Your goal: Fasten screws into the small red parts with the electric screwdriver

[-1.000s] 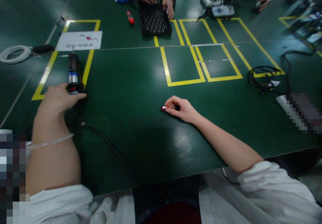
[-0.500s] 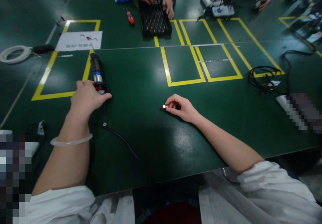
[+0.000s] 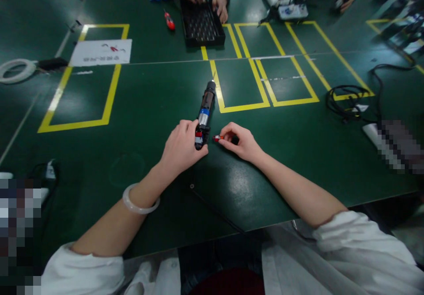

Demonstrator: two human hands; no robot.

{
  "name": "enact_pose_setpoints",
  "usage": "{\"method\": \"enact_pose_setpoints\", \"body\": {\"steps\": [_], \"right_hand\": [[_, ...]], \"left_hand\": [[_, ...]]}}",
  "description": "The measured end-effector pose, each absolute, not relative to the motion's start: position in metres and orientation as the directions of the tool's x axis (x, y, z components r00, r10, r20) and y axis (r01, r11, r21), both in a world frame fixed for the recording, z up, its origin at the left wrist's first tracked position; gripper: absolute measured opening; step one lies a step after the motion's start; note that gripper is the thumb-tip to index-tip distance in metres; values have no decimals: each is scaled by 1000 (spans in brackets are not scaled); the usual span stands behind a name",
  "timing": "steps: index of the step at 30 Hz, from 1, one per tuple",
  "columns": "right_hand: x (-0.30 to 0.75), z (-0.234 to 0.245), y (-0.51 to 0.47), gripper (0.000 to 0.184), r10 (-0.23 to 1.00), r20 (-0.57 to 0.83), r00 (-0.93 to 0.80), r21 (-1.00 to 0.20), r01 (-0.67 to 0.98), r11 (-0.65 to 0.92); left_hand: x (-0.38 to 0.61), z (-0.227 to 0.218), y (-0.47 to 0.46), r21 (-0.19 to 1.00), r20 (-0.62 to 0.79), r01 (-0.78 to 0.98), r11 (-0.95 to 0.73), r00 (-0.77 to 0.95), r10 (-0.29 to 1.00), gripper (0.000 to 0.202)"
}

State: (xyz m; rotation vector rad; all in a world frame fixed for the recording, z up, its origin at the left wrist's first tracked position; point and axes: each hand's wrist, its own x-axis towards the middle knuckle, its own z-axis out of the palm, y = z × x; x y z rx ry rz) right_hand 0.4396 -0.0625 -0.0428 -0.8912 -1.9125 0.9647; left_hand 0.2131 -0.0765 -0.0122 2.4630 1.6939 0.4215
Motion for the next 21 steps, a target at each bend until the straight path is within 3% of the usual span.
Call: {"method": "enact_pose_setpoints", "body": {"steps": [5, 11, 21], "right_hand": [[440, -43, -64, 8, 780, 406, -476, -773, 277, 571], [439, -43, -66, 2, 722, 378, -579, -676, 361, 643], [442, -43, -66, 9, 688, 419, -593, -642, 342, 686]], "left_hand": [[227, -9, -88, 284, 131, 848, -448, 428, 894, 63], [229, -8, -90, 296, 120, 847, -442, 427, 896, 63], [231, -9, -94, 255, 110, 863, -436, 422, 900, 71]]}}
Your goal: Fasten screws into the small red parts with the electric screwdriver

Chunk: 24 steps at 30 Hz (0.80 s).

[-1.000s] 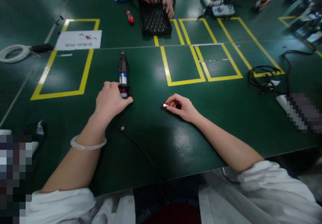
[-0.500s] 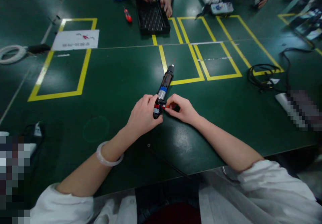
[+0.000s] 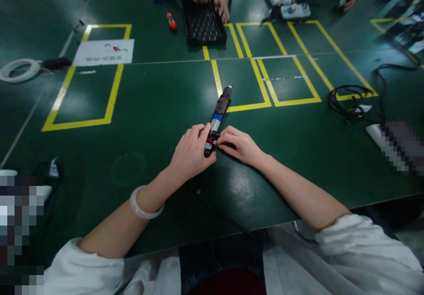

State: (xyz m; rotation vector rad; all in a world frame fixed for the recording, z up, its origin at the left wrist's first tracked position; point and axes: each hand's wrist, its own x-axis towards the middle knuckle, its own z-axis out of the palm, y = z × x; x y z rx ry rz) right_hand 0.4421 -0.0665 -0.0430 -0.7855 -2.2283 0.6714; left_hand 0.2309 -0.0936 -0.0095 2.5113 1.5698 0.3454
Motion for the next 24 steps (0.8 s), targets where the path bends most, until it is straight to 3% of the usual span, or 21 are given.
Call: {"method": "enact_pose_setpoints", "body": {"steps": [12, 24], "right_hand": [[439, -44, -70, 14, 699, 470, -539, -629, 351, 693], [438, -38, -72, 24, 726, 380, -574, -734, 290, 614]], "left_hand": [[236, -8, -96, 180, 97, 904, -387, 376, 922, 75], [222, -1, -86, 94, 29, 936, -340, 339, 940, 71]]}}
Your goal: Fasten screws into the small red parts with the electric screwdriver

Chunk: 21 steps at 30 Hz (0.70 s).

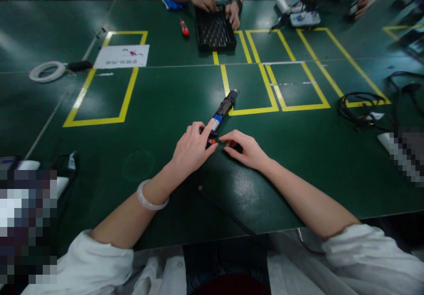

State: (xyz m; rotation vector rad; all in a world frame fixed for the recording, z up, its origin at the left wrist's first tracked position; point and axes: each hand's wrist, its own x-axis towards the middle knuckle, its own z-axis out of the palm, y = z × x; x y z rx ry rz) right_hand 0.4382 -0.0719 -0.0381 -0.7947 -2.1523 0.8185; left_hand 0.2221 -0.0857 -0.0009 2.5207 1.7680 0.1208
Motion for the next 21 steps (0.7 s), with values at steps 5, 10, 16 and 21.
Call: {"method": "enact_pose_setpoints", "body": {"steps": [5, 10, 16, 21], "right_hand": [[442, -40, -68, 24, 752, 357, -553, -761, 295, 578], [442, -40, -67, 24, 763, 338, -552, -770, 304, 561], [442, -42, -67, 21, 763, 336, -552, -776, 297, 556], [442, -41, -67, 21, 767, 326, -553, -779, 302, 549]], "left_hand": [[191, -1, -66, 80, -1, 971, -226, 226, 974, 72], [130, -3, -40, 131, 4, 987, -92, 93, 996, 78], [55, 5, -27, 158, -97, 976, 149, -135, 986, 82], [7, 8, -31, 137, -120, 944, 302, -286, 951, 84]]}}
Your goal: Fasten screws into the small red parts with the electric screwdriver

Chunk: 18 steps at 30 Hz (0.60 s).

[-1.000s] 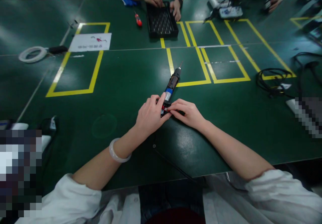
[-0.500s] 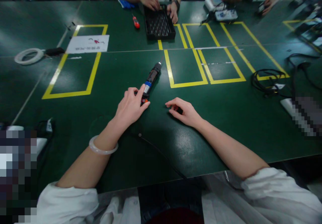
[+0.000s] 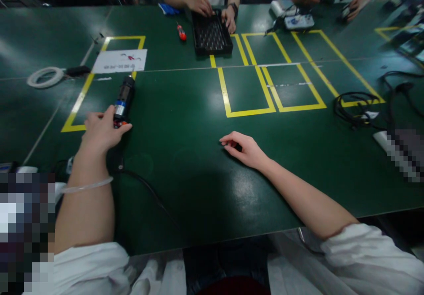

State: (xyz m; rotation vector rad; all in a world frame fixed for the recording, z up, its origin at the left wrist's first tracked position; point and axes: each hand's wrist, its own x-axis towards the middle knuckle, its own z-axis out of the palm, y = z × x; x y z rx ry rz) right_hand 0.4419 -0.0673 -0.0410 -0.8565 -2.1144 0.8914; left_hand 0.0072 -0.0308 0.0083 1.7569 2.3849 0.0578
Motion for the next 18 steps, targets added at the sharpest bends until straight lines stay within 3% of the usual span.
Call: {"method": "enact_pose_setpoints", "body": {"steps": [10, 18], "right_hand": [[442, -39, -68, 19, 773, 293, -563, -780, 327, 534], [442, -39, -67, 18, 769, 290, -569, -779, 327, 535]], "left_hand": [[-26, 19, -38, 87, -130, 886, 455, -443, 887, 95], [-12, 25, -39, 46, -4, 870, 492, -492, 871, 89]]}}
